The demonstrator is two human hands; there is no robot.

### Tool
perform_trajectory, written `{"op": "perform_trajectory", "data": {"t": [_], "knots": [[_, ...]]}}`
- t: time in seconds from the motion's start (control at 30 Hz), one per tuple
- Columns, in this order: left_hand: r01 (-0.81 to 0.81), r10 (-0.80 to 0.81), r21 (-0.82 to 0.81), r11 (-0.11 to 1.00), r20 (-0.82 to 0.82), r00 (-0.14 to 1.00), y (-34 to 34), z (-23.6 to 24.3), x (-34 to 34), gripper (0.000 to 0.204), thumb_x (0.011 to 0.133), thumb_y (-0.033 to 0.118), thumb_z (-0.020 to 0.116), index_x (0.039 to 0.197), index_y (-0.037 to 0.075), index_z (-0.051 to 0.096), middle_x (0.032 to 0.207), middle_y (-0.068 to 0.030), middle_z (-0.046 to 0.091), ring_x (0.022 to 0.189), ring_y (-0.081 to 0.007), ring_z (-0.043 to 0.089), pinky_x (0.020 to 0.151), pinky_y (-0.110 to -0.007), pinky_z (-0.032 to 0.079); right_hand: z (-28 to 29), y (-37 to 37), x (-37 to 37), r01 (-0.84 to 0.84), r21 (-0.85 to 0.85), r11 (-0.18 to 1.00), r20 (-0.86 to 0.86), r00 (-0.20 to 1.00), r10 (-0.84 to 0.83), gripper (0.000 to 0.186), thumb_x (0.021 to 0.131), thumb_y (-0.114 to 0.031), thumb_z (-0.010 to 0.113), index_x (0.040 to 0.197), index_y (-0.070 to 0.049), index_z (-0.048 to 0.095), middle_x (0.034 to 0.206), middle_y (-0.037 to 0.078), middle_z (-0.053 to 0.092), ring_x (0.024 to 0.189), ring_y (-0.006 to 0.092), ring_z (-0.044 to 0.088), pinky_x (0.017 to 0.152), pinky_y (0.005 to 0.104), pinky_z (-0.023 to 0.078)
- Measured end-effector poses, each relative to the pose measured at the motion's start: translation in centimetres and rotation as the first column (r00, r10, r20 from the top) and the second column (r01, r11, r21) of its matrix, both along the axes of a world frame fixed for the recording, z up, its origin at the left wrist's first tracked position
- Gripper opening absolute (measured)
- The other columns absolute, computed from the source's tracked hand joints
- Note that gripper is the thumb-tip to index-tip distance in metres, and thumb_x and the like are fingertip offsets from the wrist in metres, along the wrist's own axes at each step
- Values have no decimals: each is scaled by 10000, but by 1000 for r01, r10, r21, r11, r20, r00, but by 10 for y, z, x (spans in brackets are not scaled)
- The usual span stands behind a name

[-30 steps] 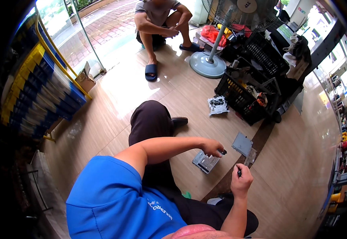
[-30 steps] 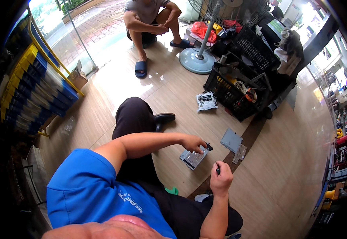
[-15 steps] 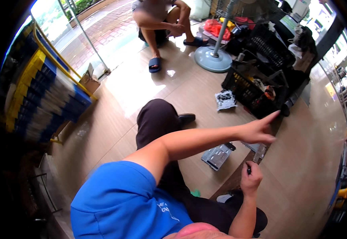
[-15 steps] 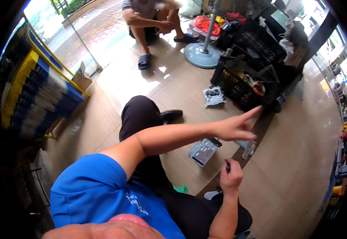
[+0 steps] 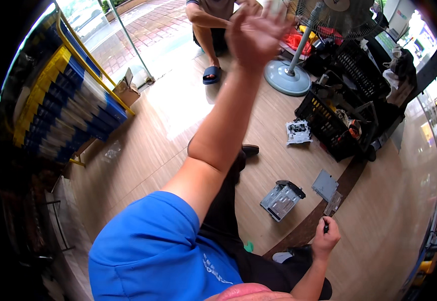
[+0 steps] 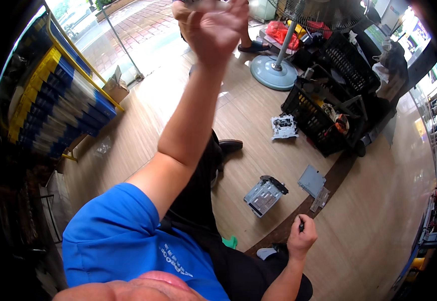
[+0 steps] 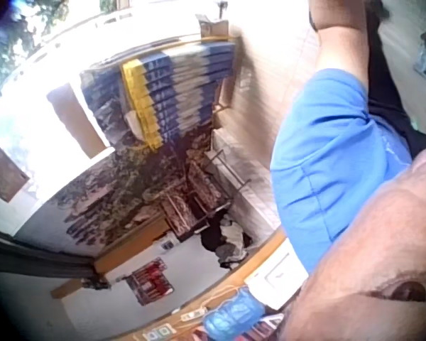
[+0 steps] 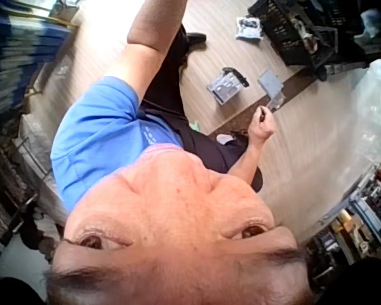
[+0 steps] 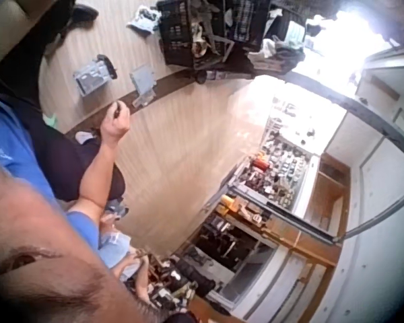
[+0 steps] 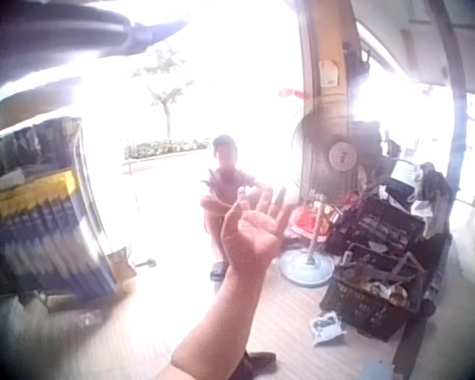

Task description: The person disassembles a silver electronic housing using a screwdriver, removing small screws and placing them on the floor before detaching internal components.

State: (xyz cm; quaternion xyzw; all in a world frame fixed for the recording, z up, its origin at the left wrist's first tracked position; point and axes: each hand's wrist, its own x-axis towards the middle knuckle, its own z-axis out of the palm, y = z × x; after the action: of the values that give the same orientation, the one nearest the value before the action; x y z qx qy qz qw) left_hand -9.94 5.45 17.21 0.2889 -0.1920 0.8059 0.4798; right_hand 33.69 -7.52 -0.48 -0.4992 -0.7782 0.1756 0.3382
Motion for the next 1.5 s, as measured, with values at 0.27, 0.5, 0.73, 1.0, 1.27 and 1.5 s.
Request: {"op": "perform_trajectory", "data": {"t": [0.27, 0.5, 0.73, 1.0, 1.27, 1.5], "knots": [[142, -276, -300, 943, -473, 837, -27, -75, 114, 88, 672, -87, 517, 724, -17, 529, 599, -157, 572, 554, -264, 618, 452, -339, 478, -15, 7, -7, 28, -132, 991, -108, 993, -43, 66, 823, -29, 637, 876, 10, 632, 770, 117, 631, 705, 215, 622, 662, 317, 489], [113, -719, -852, 512, -352, 600, -76, -225, 196, 148, 742, -73, 464, 732, 62, 524, 613, -56, 556, 526, -155, 535, 454, -262, 425, -1, 1, -24, -64, -92, 994, -64, 996, 59, 62, 808, -24, 650, 857, 6, 624, 778, 142, 631, 698, 261, 628, 663, 337, 498], [-17, -826, -881, 474, -451, 338, -86, -253, 212, 73, 832, 56, 532, 866, 79, 593, 801, -35, 634, 649, -107, 588, 558, -245, 472, -2, -2, -21, -76, -93, 993, -31, 997, 73, 79, 810, -23, 651, 881, 3, 629, 798, 156, 635, 722, 294, 638, 672, 348, 503], [71, -814, -815, 576, -563, 144, -100, -241, 229, 196, 925, 245, 610, 974, 58, 637, 841, 5, 627, 730, -83, 581, 633, -238, 491, -16, -9, -22, -127, -83, 988, 23, 991, 130, 86, 810, -10, 647, 890, 8, 622, 821, 161, 635, 732, 306, 631, 668, 353, 495], [10, -794, -798, 603, -599, 101, -102, -249, 230, 231, 923, 271, 626, 912, 40, 645, 788, -1, 621, 708, -90, 582, 611, -240, 480, -14, -8, -24, -126, -90, 988, -19, 992, 125, 104, 795, -17, 676, 890, -17, 634, 794, 165, 624, 724, 347, 627, 636, 385, 495], [15, -799, -800, 600, -598, 72, -105, -257, 229, 250, 908, 284, 653, 871, 37, 644, 749, -6, 615, 682, -87, 575, 590, -242, 474, -18, -10, -24, -118, -107, 987, -40, 993, 114, 92, 802, -12, 672, 882, -3, 628, 800, 161, 638, 730, 308, 641, 653, 358, 498]]}}
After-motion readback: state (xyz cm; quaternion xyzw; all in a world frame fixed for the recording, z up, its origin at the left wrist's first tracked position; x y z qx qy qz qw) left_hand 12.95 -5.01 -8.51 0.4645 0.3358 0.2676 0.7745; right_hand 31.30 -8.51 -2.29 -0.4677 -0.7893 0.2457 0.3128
